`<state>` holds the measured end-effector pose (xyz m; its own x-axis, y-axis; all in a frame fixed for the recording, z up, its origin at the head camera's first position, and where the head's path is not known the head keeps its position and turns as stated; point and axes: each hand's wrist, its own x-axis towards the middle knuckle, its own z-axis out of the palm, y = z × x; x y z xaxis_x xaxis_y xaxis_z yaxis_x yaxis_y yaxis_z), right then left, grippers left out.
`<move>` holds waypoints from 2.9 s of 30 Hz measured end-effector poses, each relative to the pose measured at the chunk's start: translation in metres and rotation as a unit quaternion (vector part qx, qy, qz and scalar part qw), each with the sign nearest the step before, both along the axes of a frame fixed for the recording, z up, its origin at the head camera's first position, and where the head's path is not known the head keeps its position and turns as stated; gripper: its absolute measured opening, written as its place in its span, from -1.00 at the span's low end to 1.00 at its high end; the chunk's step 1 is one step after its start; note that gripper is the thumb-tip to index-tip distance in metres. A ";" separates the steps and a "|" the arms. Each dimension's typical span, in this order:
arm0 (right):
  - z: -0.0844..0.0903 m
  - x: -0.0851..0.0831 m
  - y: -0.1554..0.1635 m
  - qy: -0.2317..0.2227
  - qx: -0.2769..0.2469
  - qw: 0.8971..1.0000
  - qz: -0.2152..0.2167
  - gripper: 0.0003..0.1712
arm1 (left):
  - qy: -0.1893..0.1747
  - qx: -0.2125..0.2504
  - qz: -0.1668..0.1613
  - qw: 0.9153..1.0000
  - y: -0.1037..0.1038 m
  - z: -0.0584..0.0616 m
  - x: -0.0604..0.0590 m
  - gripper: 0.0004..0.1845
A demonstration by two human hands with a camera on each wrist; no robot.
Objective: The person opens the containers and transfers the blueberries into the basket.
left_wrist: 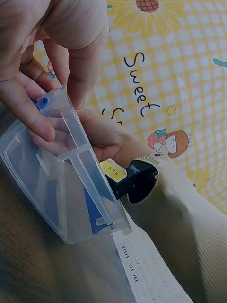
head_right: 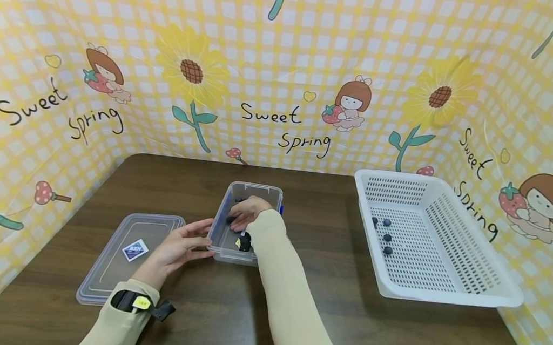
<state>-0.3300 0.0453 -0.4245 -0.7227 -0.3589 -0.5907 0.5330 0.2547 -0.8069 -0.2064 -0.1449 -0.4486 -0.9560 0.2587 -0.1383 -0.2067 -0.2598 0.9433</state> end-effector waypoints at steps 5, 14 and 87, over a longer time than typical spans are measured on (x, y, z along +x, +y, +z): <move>-0.002 -0.001 -0.002 -0.014 0.005 1.000 -0.006 -0.86 | 0.000 -0.002 0.000 1.000 0.000 0.000 0.000 -0.35; 0.000 0.000 -0.005 -0.017 0.013 1.000 -0.013 -0.87 | 0.001 -0.001 0.000 1.000 0.000 -0.001 0.000 -0.34; 0.103 -0.015 0.235 0.071 -0.084 0.987 -0.121 -0.84 | -0.013 -0.015 0.012 1.000 -0.001 -0.003 -0.002 -0.33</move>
<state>-0.3446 0.2807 -0.3215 -0.8702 -0.2500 -0.4246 0.4410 -0.0107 -0.8975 -0.2081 -0.1462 -0.4519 -0.9579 0.2314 -0.1699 -0.2248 -0.2364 0.9453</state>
